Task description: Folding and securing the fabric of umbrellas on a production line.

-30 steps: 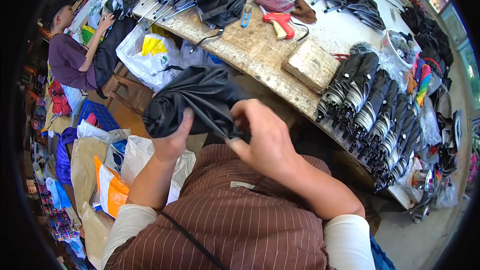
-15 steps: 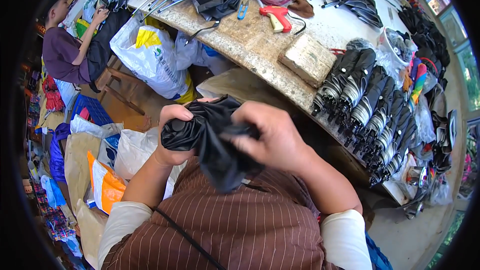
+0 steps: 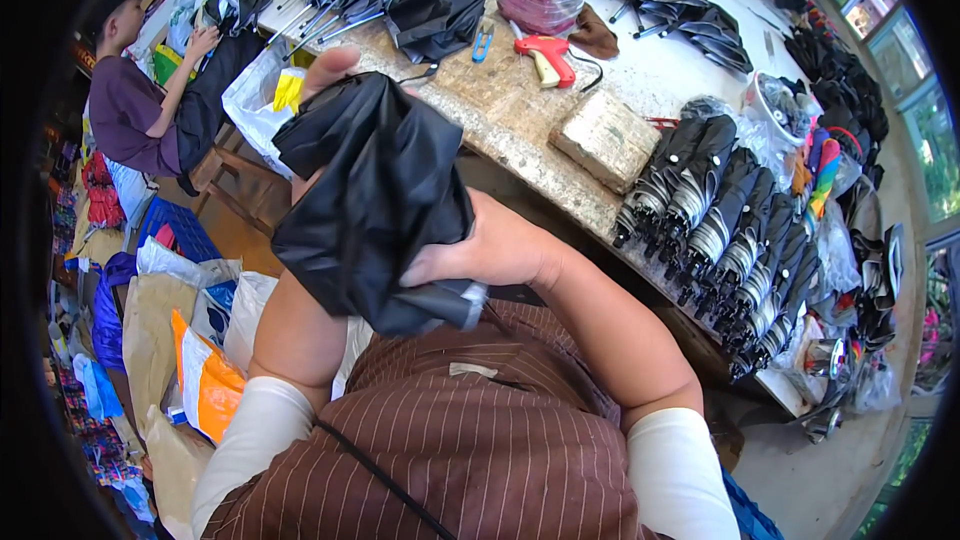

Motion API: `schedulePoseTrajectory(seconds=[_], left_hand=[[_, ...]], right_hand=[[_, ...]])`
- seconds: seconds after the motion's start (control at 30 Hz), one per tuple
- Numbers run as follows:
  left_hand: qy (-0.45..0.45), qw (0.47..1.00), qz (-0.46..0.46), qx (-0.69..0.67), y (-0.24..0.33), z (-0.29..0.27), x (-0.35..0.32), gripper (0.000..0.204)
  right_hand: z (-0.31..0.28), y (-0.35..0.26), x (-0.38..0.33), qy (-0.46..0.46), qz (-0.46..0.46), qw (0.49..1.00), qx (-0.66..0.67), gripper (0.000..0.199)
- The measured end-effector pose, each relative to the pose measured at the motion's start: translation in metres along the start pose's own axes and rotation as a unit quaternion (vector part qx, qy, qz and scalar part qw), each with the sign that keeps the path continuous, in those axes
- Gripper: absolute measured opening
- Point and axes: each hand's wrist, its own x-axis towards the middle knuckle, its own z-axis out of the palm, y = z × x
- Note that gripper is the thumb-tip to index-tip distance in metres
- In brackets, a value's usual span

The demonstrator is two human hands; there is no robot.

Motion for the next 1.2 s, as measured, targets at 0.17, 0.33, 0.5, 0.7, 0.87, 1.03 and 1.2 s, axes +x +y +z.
schedulePoseTrajectory(seconds=[0.17, 0.33, 0.5, 0.7, 0.87, 1.03, 1.2], left_hand=[[0.022, 0.999, -0.016, -0.018, -0.003, 0.006, 0.005, 0.075], [0.032, 0.997, -0.008, 0.065, -0.005, 0.02, -0.003, 0.078], [-0.144, 0.988, 0.03, 0.04, -0.006, 0.017, 0.007, 0.078], [0.097, 0.989, -0.013, 0.115, 0.0, -0.004, -0.011, 0.059], [0.154, 0.982, -0.062, 0.085, -0.019, -0.023, -0.019, 0.047], [0.176, 0.977, -0.116, 0.019, -0.015, -0.032, -0.014, 0.036], [0.231, 0.968, -0.093, -0.015, -0.013, -0.034, -0.02, 0.03]], right_hand=[[-0.02, 0.041, 0.002, -0.124, 0.045, 0.966, 0.224, 0.065], [-0.021, 0.042, 0.001, -0.198, -0.003, 0.959, 0.203, 0.067], [-0.031, 0.008, -0.02, -0.148, -0.039, 0.986, 0.068, 0.073], [-0.045, 0.009, -0.035, 0.049, -0.046, 0.993, 0.095, 0.071], [-0.024, 0.006, -0.038, 0.158, -0.155, 0.975, 0.01, 0.06], [-0.004, 0.009, -0.056, 0.096, -0.204, 0.959, -0.173, 0.046], [-0.009, 0.018, -0.071, 0.173, -0.196, 0.947, -0.185, 0.037]])
